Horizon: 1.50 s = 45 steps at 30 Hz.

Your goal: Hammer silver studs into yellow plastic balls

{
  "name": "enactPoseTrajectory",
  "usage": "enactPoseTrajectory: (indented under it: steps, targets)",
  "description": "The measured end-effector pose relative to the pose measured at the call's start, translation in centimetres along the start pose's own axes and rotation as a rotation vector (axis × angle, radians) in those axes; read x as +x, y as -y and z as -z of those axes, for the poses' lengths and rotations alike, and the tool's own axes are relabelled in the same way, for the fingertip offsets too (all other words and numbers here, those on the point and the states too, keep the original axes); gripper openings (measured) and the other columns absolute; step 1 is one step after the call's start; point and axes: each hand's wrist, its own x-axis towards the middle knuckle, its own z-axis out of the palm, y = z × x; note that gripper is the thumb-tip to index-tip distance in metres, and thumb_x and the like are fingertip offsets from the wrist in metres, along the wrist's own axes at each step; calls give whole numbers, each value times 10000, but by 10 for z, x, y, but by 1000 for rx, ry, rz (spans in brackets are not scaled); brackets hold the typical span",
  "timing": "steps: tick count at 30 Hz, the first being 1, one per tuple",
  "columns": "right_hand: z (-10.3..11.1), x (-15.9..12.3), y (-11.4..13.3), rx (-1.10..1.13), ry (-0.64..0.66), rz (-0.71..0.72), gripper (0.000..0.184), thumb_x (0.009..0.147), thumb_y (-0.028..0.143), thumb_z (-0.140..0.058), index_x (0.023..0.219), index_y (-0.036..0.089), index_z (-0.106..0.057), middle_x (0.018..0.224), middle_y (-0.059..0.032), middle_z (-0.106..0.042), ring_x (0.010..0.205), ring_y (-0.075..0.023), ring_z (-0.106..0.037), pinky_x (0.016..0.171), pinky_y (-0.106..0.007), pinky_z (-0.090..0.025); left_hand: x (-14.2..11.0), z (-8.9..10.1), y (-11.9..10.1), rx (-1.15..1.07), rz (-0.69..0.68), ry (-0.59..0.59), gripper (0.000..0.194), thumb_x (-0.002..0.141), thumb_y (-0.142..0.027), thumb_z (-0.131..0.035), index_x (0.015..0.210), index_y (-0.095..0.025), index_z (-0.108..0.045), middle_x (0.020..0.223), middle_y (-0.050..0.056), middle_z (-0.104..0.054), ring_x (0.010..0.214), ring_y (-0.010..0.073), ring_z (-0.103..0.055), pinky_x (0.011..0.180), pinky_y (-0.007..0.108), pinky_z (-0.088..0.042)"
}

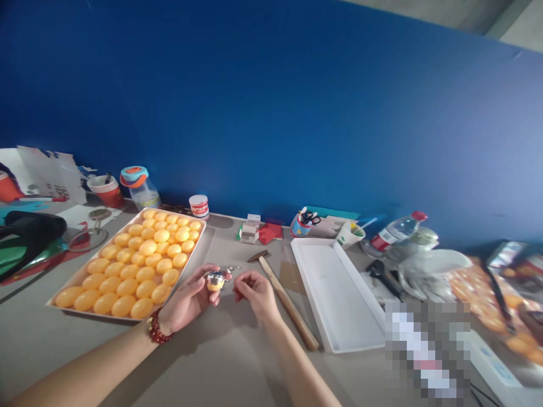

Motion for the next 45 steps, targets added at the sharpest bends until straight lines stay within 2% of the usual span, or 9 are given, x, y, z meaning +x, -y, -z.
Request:
enactPoseTrajectory:
  steps: [3, 6, 11, 16, 21, 27, 33, 38, 45]
  targets:
    - [-2, -5, 4, 161, 43, -74, 319, 692, 409, -832, 769, 157, -651, 694, -9, -674, 565, -102, -602, 583, -225, -498, 0, -2, -2, 19, 10, 0, 263, 910, -238, -598, 1172, -206, -599, 1187, 128, -638, 759, 146, -632, 710, 298, -489]
    - [-2, -7, 8, 231, 63, -109, 310, 681, 388, -850, 758, 157, -658, 711, -15, -690, 571, -100, -613, 592, -222, -510, 1, -3, -3, 50, 15, -21, 277, 900, -214, -610, 1176, -222, -591, 1212, 120, -625, 815, 169, -651, 717, 305, -508]
    - [-1, -10, 12, 271, 88, -148, 284, 673, 339, -864, 751, 154, -663, 719, -20, -703, 554, -100, -618, 567, -219, -501, 1, -1, -1, 114, 8, -71, 279, 875, -183, -646, 1139, -250, -588, 1090, 53, -630, 801, 161, -659, 712, 298, -528]
    - [-8, -17, 15, 260, 165, -102, 221, 734, 326, -819, 769, 169, -668, 743, -22, -696, 592, -117, -613, 590, -242, -478, -1, 0, 3, 258, -24, -98, 258, 869, -179, -661, 1106, -245, -584, 1074, 25, -613, 762, 130, -635, 730, 292, -524]
    - [-19, -20, 16, 228, 144, 3, 217, 693, 311, -844, 717, 185, -668, 748, 14, -630, 648, -109, -571, 607, -225, -414, -2, -2, 5, 390, -51, -57, 318, 885, -215, -648, 1190, -234, -561, 1064, 58, -652, 789, 162, -642, 742, 320, -521]
    - [-22, -19, 13, 191, 149, 39, 197, 732, 327, -807, 755, 202, -657, 767, 7, -615, 700, -151, -593, 683, -276, -436, -2, -4, 5, 466, -86, -46, 308, 886, -236, -645, 1191, -215, -604, 1098, 94, -682, 806, 185, -659, 751, 337, -528]
    - [-23, -19, 11, 181, 122, 26, 204, 741, 344, -796, 763, 196, -657, 743, -3, -623, 688, -156, -592, 665, -275, -445, -2, -8, 3, 518, -115, -84, 303, 872, -232, -656, 1175, -221, -634, 1146, 101, -681, 879, 213, -669, 773, 335, -543]
    - [-23, -19, 9, 177, 115, 6, 229, 748, 374, -787, 768, 193, -647, 760, -18, -654, 716, -171, -615, 706, -298, -474, -3, -8, 3, 559, -81, -128, 337, 862, -263, -663, 1196, -226, -636, 1145, 103, -687, 913, 232, -676, 791, 345, -552]
    - [-23, -18, 8, 152, 109, 17, 232, 767, 385, -769, 784, 192, -643, 769, -28, -669, 728, -173, -615, 700, -297, -469, -4, -7, 2, 616, -84, -120, 343, 881, -271, -633, 1219, -218, -628, 1204, 114, -662, 894, 234, -686, 801, 366, -569]
